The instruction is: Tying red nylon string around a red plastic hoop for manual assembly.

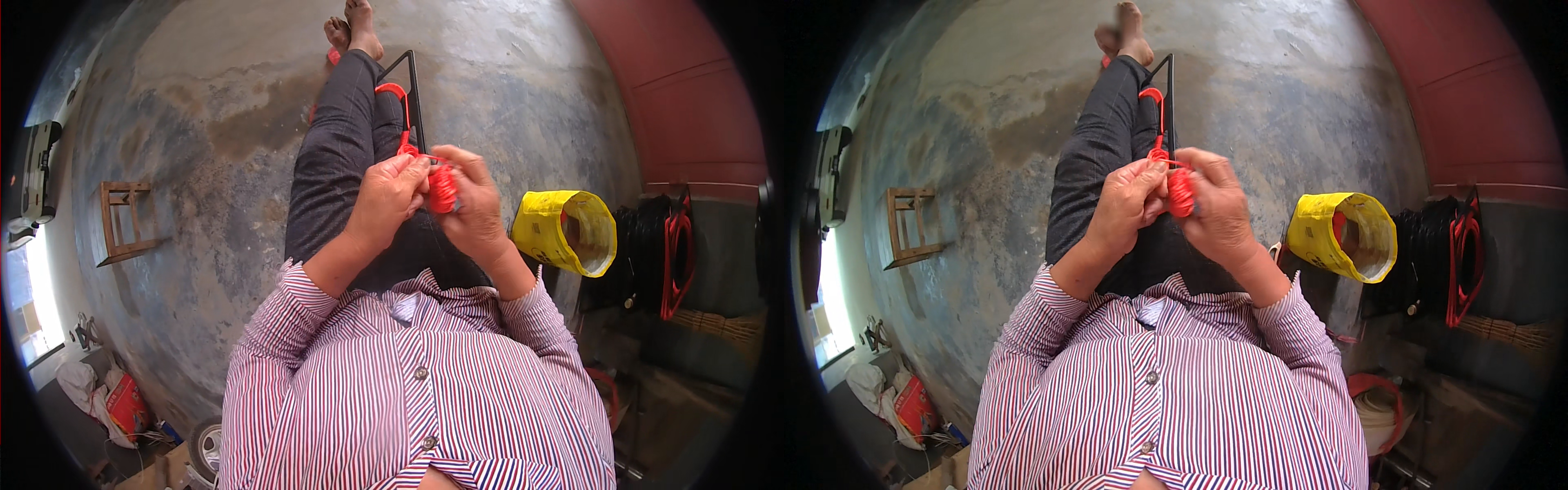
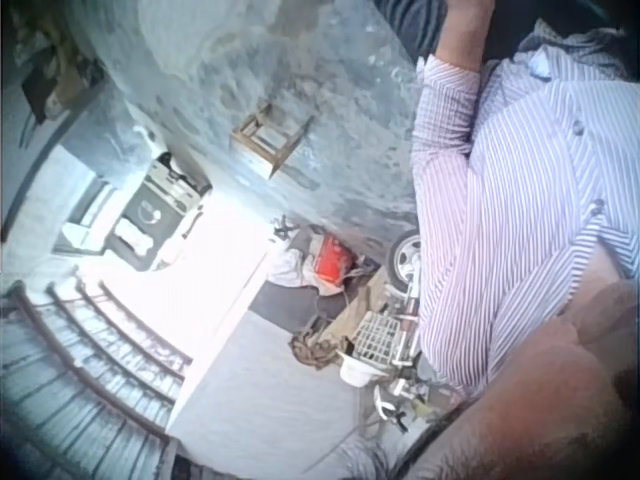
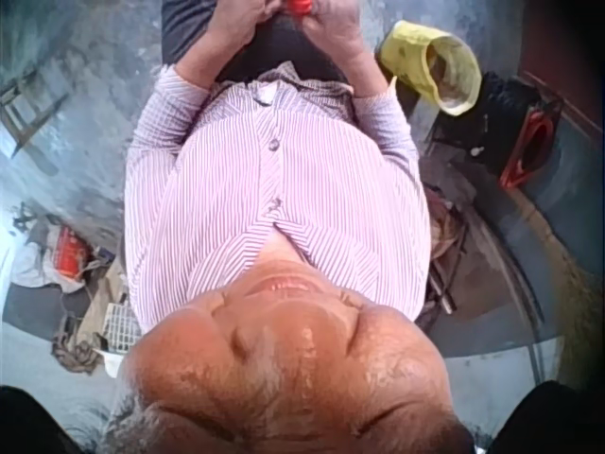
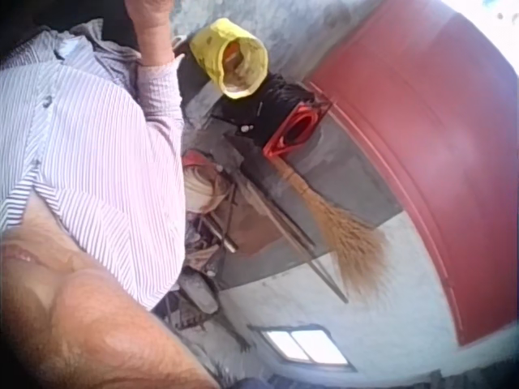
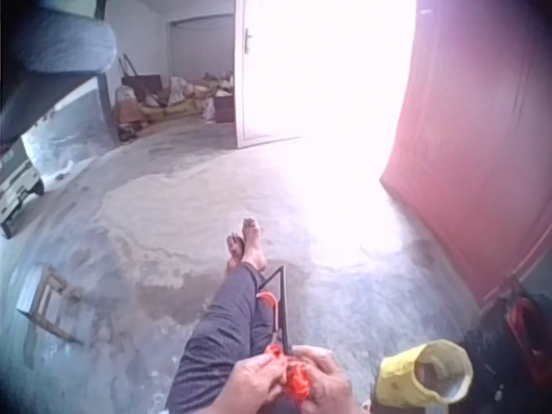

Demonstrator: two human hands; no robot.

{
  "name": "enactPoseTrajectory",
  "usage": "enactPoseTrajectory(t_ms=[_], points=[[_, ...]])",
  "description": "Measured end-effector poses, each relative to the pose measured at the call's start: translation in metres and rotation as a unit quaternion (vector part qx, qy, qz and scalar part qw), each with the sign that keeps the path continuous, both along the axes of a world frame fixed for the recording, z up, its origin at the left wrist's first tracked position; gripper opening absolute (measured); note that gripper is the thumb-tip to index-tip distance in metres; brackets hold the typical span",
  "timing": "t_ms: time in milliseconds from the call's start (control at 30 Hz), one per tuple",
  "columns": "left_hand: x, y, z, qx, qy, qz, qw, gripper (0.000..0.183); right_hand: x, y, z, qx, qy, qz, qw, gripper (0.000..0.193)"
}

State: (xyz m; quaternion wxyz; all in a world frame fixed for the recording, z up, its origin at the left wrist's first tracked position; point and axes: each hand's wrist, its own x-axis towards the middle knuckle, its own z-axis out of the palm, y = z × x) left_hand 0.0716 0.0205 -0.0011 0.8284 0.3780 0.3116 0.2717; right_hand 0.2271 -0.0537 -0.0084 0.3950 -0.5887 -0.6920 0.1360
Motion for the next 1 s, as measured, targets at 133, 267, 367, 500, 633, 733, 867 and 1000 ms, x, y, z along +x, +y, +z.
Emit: enactPoseTrajectory(t_ms=[133, 267, 367, 500, 633, 733, 867, 1000], points=[[0.002, 0.002, 0.002, -0.073, 0.036, 0.03, 0.996, 0.017, 0.029, -0.011, 0.027, -0.039, 0.469, -0.161, 0.867, 0.032], [0.002, 0.003, -0.018, 0.012, 0.08, 0.046, 0.996, 0.015, 0.106, -0.033, 0.043, 0.041, 0.72, -0.095, 0.687, 0.027], [0.002, 0.006, -0.039, 0.048, 0.117, 0.037, 0.991, 0.015, 0.16, -0.061, 0.017, 0.092, 0.773, 0.039, 0.627, 0.021], [0.0, 0.007, -0.042, 0.027, 0.106, 0.021, 0.994, 0.021, 0.136, -0.061, -0.014, -0.013, 0.692, -0.114, 0.712, 0.021], [0.0, 0.005, -0.051, 0.099, 0.118, 0.011, 0.988, 0.038, 0.042, -0.032, -0.021, -0.234, 0.505, -0.112, 0.823, 0.021], [0.0, 0.004, -0.05, 0.059, 0.088, -0.026, 0.994, 0.048, 0.026, -0.017, -0.024, -0.31, 0.457, -0.054, 0.832, 0.017], [0.002, 0.002, -0.042, 0.006, 0.105, -0.062, 0.993, 0.045, 0.046, -0.012, -0.019, -0.271, 0.46, -0.097, 0.84, 0.011], [-0.002, 0.002, -0.05, -0.008, 0.084, -0.036, 0.996, 0.039, 0.048, -0.03, -0.01, -0.296, 0.402, -0.077, 0.863, 0.01]])
